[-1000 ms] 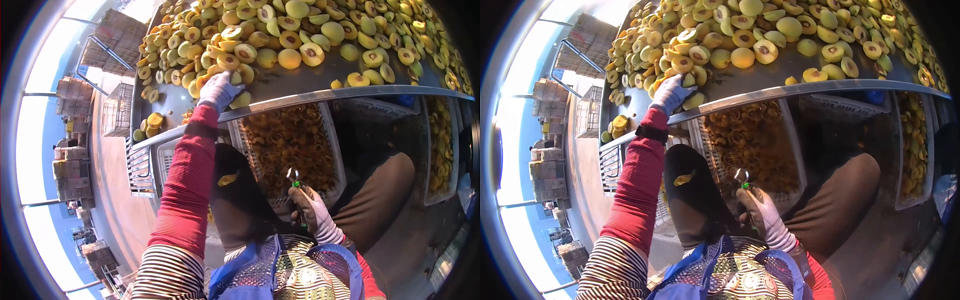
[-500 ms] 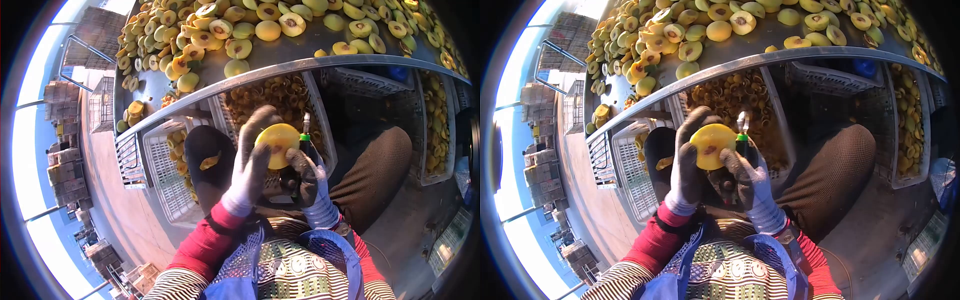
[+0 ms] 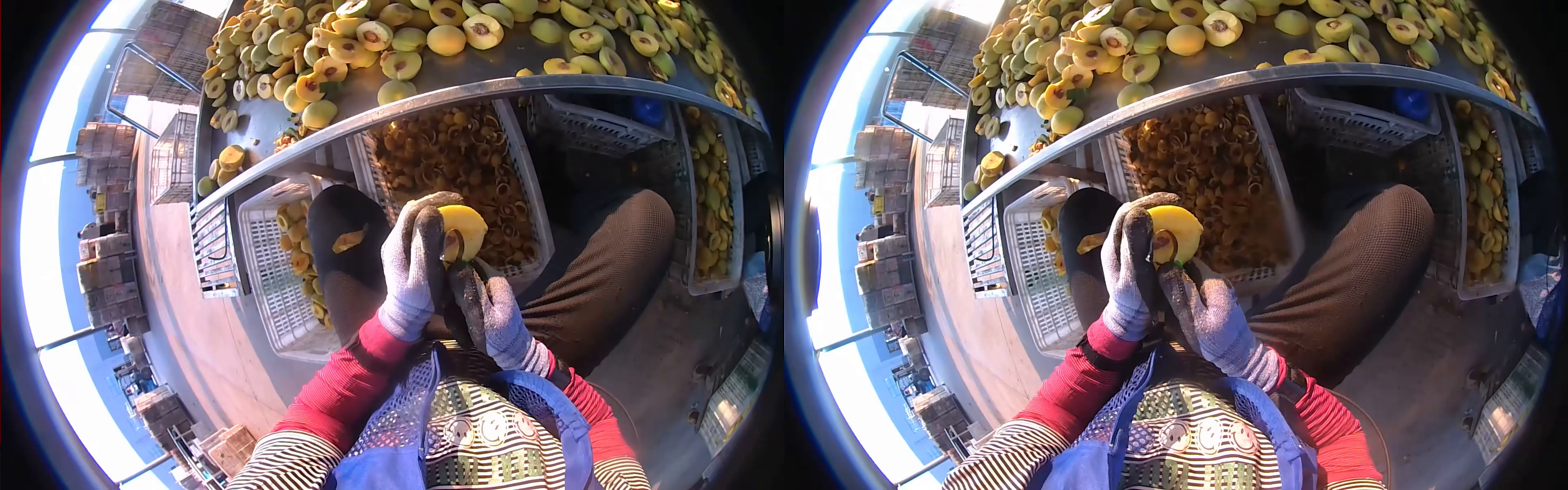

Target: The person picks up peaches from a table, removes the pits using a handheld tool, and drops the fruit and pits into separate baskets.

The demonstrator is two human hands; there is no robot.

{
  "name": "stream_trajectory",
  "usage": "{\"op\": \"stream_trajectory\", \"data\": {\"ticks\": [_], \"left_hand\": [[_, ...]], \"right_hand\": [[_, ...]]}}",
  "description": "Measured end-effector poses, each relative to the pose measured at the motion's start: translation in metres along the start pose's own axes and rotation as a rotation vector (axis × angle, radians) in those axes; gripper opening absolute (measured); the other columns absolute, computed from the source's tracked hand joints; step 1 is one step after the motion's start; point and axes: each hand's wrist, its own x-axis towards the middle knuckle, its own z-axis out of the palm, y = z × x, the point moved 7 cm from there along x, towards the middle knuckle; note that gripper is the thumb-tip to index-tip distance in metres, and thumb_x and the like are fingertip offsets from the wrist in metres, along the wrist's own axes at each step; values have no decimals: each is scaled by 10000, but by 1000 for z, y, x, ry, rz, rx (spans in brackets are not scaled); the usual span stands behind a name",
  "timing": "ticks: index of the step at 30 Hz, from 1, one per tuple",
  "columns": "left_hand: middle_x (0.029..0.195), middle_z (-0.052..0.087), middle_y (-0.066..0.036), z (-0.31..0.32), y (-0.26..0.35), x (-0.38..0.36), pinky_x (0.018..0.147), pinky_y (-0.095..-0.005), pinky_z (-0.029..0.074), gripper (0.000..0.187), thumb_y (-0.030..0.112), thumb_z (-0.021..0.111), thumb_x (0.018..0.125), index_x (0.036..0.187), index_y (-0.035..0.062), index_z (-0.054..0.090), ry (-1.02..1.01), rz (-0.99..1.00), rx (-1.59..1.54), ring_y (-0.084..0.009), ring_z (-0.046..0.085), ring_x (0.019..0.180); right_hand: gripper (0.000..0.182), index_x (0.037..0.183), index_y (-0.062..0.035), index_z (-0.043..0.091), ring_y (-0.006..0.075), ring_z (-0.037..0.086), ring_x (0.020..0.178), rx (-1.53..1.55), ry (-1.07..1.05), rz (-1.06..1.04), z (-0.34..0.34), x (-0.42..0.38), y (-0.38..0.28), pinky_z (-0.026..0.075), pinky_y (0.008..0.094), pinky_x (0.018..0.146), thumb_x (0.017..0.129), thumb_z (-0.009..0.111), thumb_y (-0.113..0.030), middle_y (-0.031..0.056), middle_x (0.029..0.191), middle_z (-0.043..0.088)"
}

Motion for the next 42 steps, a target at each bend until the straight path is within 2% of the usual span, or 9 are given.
{"op": "stream_trajectory", "data": {"ticks": [5,13,16,22,24,26,30,36,42], "left_hand": [[942,639,-108,4,7,0,724,-256,472,343,252,436,986,1089,-30,601,-123,20,160,-142,592,789],[850,660,-95,14,-9,-7,719,-282,481,497,422,371,994,1037,0,630,-404,-44,107,-133,615,770],[902,644,-66,5,-46,-14,763,-279,491,425,387,470,969,1063,-8,598,-222,-341,-177,-148,618,819],[938,617,-114,-115,14,-7,775,-316,492,380,299,430,982,1076,-28,598,262,148,307,-202,608,860],[995,601,-147,-211,-11,2,828,-350,481,370,312,527,930,1102,-7,604,490,-30,258,-247,598,943],[1065,581,-182,-266,-8,21,868,-393,465,385,319,614,873,1133,36,609,404,-85,1426,-302,574,991],[1010,629,-152,-181,46,93,810,-389,483,376,289,678,827,1118,59,616,355,205,1005,-325,625,889],[1087,649,-186,-145,-38,231,883,-401,474,649,557,684,726,1122,53,577,-71,-260,1703,-327,623,1019],[1132,619,-144,-117,-13,183,915,-350,466,712,421,744,746,1254,-15,502,-156,54,417,-253,608,1049]], "right_hand": [[336,834,-61,549,87,442,474,763,-272,710,20,-17,7,349,224,451,970,511,-366,23,584,506],[477,802,-73,455,76,330,355,1993,-906,957,47,-38,-22,284,216,329,954,424,-525,6,532,397],[468,808,-77,456,74,325,353,1975,-826,880,42,-29,-15,281,217,323,957,422,-519,5,532,395],[398,898,-92,511,65,287,346,1834,-597,843,33,-10,23,241,226,299,971,428,-474,-13,543,384],[405,1007,-74,546,61,286,363,1415,-447,849,29,-11,31,235,220,318,969,442,-463,-15,577,406],[293,1066,-85,550,56,400,481,1139,-451,833,27,-8,33,331,200,423,956,530,-355,-8,721,504],[241,1073,-96,548,56,487,594,907,-299,986,36,1,32,419,204,526,906,630,-250,3,774,524],[233,1070,-84,552,35,466,569,776,-213,955,23,12,34,402,191,495,922,603,-256,-6,746,514],[325,1062,-51,558,12,416,504,740,-143,817,3,29,39,331,159,431,964,516,-358,-35,685,495]]}}
